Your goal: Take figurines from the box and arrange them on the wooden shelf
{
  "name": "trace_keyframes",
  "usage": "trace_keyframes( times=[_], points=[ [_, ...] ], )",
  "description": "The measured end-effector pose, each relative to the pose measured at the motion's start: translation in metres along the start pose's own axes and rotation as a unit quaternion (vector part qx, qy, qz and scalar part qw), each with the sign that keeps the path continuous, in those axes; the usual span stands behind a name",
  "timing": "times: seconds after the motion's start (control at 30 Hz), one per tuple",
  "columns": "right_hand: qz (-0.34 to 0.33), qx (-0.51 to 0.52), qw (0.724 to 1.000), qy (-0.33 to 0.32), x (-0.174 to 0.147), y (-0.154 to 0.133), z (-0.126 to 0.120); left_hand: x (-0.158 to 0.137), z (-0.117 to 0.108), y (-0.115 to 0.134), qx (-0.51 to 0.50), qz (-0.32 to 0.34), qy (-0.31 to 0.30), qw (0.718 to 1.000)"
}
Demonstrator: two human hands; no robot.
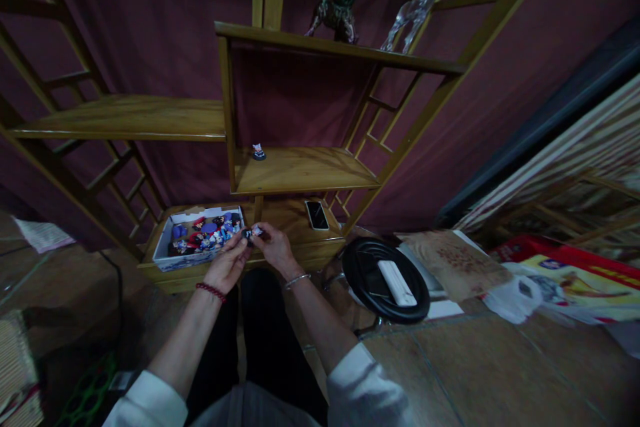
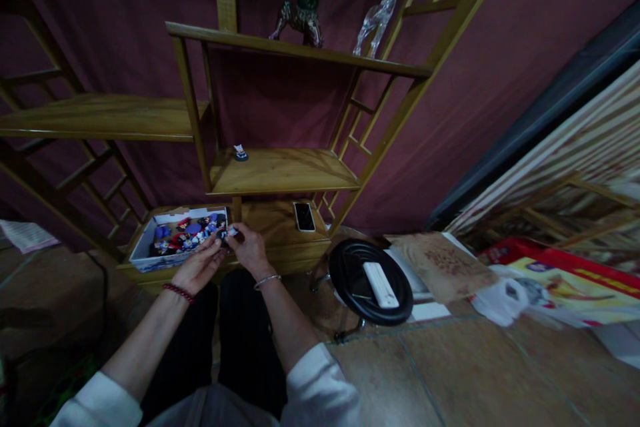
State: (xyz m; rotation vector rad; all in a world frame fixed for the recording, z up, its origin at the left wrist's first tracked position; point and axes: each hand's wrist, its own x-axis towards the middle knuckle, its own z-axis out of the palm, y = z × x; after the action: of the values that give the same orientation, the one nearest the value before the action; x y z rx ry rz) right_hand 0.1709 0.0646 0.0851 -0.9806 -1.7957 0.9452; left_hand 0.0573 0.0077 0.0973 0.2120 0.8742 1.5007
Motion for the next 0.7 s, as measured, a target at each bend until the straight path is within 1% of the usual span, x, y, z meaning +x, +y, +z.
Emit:
trace_keyframes(
  times=[0.13, 0.3, 0.57, 0.7],
  points=[
    [-0.009, -0.009, 1.0, -0.003, 0.0002, 0.0004, -0.0011, 0.0001, 0.0008, 0.0, -0.007, -0.005, 0.01, 1.0],
    [-0.025, -0.006, 1.0, -0.007, 0.0002, -0.0005, -0.0027, -0.0013, 0.0023, 0.0008, -0.013, -0.009, 0.005, 1.0],
    [-0.019, -0.03, 0.999, -0.011, -0.0005, -0.0022, -0.0043, -0.0022, 0.0018, 0.0002, -0.015, -0.012, 0.001, 1.0],
    [-0.02, -0.033, 0.999, -0.002, -0.0014, -0.0019, -0.0039, -0.0027, 0.0028, 0.0012, -0.014, -0.012, -0.008, 1.0]
  ],
)
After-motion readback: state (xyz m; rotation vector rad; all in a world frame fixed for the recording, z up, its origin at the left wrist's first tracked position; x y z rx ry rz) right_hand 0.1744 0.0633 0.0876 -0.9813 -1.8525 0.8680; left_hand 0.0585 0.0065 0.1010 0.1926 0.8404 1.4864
